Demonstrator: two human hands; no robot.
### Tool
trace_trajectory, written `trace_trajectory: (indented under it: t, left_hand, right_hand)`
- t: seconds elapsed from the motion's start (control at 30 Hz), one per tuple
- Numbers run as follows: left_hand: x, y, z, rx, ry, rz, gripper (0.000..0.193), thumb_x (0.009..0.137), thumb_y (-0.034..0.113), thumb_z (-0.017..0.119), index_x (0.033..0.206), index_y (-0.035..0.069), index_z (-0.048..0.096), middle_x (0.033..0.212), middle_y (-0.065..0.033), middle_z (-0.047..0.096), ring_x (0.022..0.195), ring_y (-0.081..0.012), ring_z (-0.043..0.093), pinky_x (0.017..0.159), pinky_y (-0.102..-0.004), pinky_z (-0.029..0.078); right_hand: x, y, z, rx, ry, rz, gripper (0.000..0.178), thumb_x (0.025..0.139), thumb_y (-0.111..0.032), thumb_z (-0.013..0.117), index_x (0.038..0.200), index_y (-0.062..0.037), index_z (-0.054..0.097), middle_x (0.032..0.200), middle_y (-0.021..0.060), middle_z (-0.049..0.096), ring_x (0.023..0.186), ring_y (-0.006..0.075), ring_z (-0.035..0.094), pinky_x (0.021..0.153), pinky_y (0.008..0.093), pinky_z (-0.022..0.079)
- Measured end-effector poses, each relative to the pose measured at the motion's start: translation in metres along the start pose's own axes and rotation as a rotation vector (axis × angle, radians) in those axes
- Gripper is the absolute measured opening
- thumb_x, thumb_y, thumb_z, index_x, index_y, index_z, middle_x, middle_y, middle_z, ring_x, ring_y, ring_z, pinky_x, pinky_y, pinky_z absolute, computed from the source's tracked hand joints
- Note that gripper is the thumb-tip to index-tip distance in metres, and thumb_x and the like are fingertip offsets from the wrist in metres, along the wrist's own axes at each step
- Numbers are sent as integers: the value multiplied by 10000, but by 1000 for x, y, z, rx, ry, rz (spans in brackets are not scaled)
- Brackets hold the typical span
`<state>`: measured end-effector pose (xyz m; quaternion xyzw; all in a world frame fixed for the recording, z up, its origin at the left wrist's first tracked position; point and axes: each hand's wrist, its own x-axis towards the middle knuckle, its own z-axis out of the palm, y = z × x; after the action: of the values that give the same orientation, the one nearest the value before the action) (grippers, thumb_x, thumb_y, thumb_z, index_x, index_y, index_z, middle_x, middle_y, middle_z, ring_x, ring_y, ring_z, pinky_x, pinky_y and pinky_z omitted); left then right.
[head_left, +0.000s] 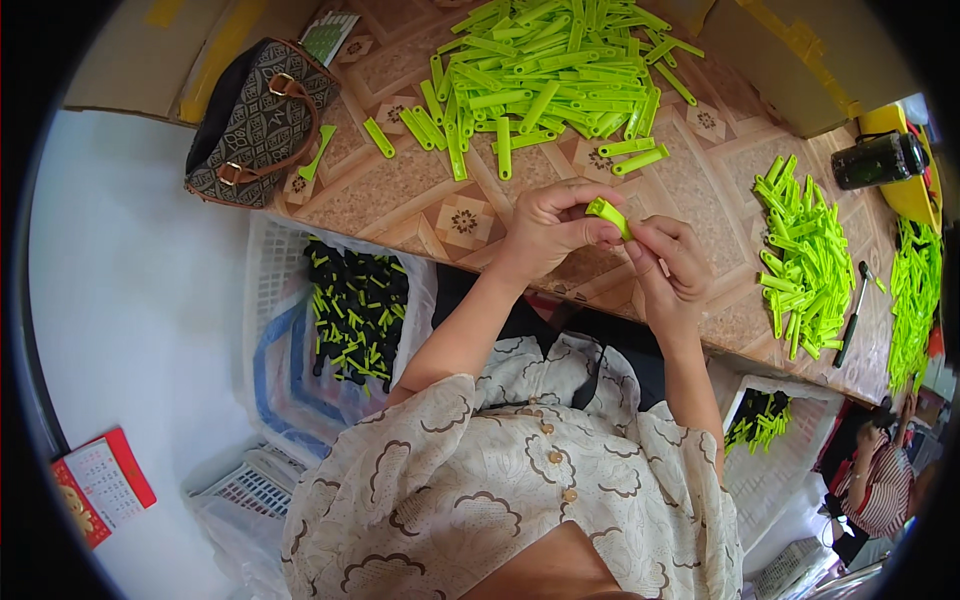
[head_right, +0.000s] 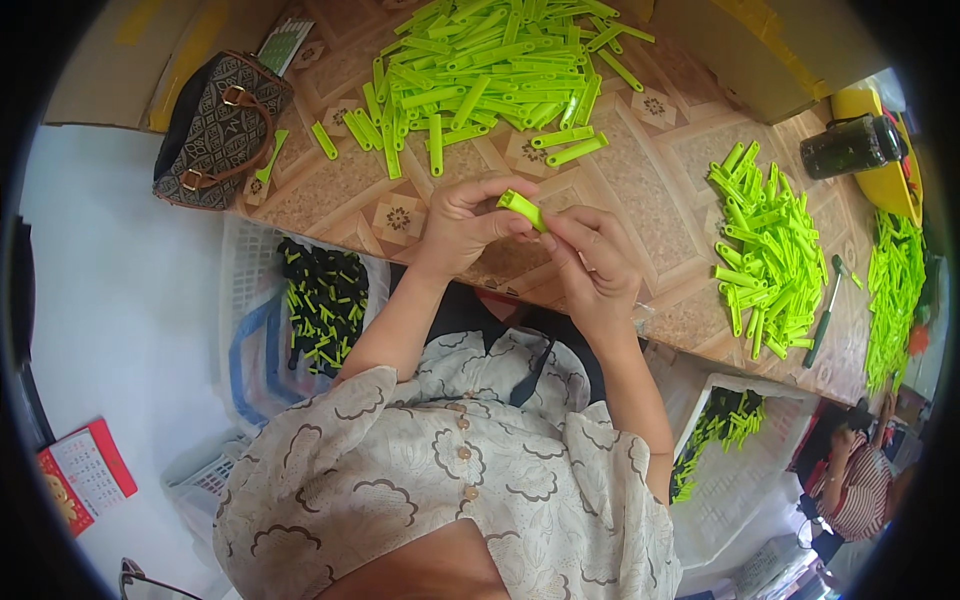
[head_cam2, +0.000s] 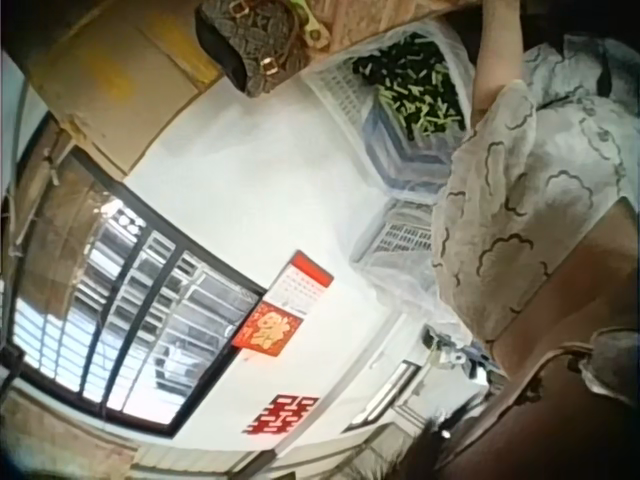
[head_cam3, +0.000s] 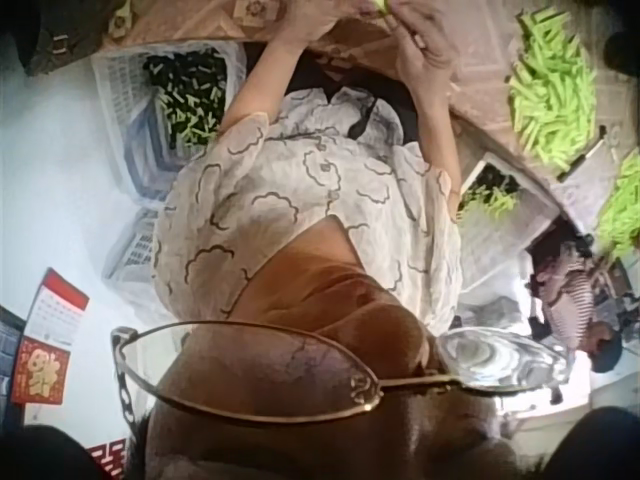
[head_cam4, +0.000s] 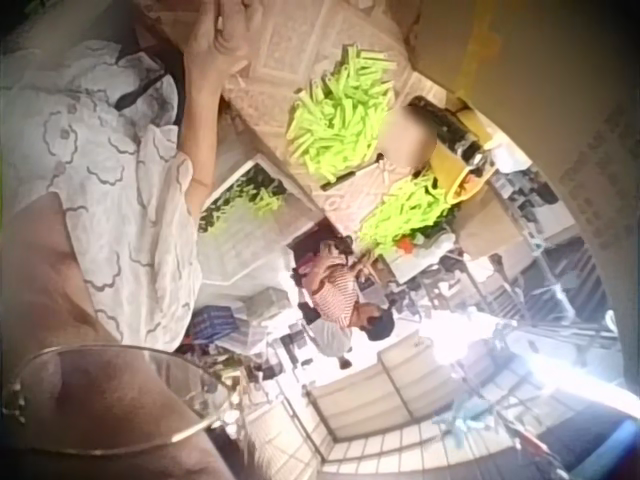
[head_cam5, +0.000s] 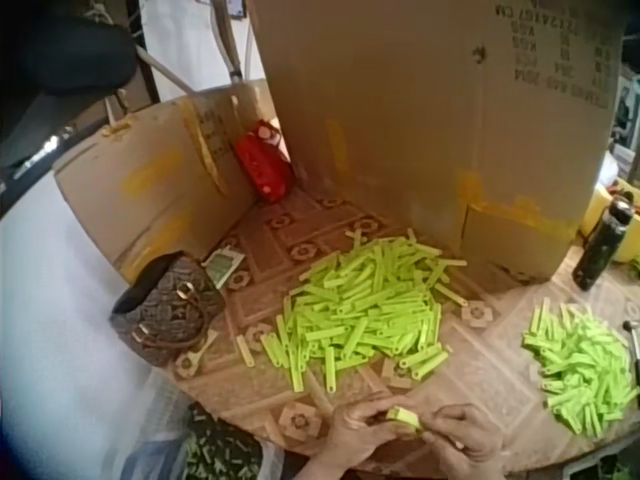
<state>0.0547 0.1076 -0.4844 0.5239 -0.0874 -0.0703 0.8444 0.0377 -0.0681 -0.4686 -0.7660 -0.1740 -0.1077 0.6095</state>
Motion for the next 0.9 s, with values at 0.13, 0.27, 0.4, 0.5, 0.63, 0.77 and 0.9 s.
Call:
trace_trajectory:
  t: [0.13, 0.27, 0.4, 0.5, 0.63, 0.77, 0.9]
  left_hand:
    - [0, -1, -3, -16, 0, -15, 300, 826, -3, 673, 1122, -20, 625, 908, -63, 668, 780, -100, 646, 715, -230, 555]
    - [0, -1, -2, 5, -4, -9, 309, 828, -2, 672, 1133, -13, 624, 896, -55, 667, 766, -99, 643, 714, -231, 557]
    - [1, 3, -1, 25, 3, -38, 290, 831, 4, 671, 1117, -17, 627, 878, -58, 668, 727, -98, 639, 666, -222, 553]
    - [0, 3, -4, 38, -16, -60, 272, 832, 6, 672, 1100, -18, 631, 877, -64, 670, 711, -97, 638, 629, -216, 547]
    - [1, 2, -5, -28, -34, -117, 255, 829, 2, 673, 1079, -20, 635, 874, -76, 674, 694, -100, 641, 613, -215, 546]
    - [-1, 5, -5, -32, -60, -135, 255, 826, -4, 674, 1076, -25, 633, 870, -82, 674, 692, -101, 643, 621, -216, 548]
    - [1, 5, -3, -39, -52, -134, 257, 826, -13, 670, 1079, -27, 630, 870, -84, 672, 700, -102, 646, 630, -217, 551]
  right_hand:
    - [2, -11, 4, -173, 9, -54, 194, 806, 14, 683, 996, -24, 692, 952, 86, 624, 844, 167, 598, 697, 246, 472]
    - [-1, -11, 6, -99, 54, 31, 206, 800, 17, 686, 1001, -30, 689, 941, 89, 624, 823, 180, 607, 686, 261, 480]
    - [-2, -4, 6, -276, 79, -163, 215, 801, 25, 680, 1007, -35, 685, 946, 91, 624, 825, 186, 611, 689, 262, 481]
    - [-1, -4, 6, -356, 81, -224, 226, 794, 35, 677, 1006, -41, 685, 948, 94, 626, 818, 196, 616, 691, 268, 485]
    - [-2, 0, 8, -66, 107, -17, 237, 781, 41, 679, 1002, -45, 687, 937, 100, 629, 803, 210, 624, 682, 278, 490]
    - [2, -2, 5, -227, 49, -161, 219, 791, 35, 678, 999, -33, 686, 937, 102, 631, 824, 204, 622, 696, 271, 486]
    - [3, -3, 1, -200, 38, -132, 218, 786, 41, 678, 993, -25, 686, 933, 103, 634, 820, 209, 625, 697, 276, 490]
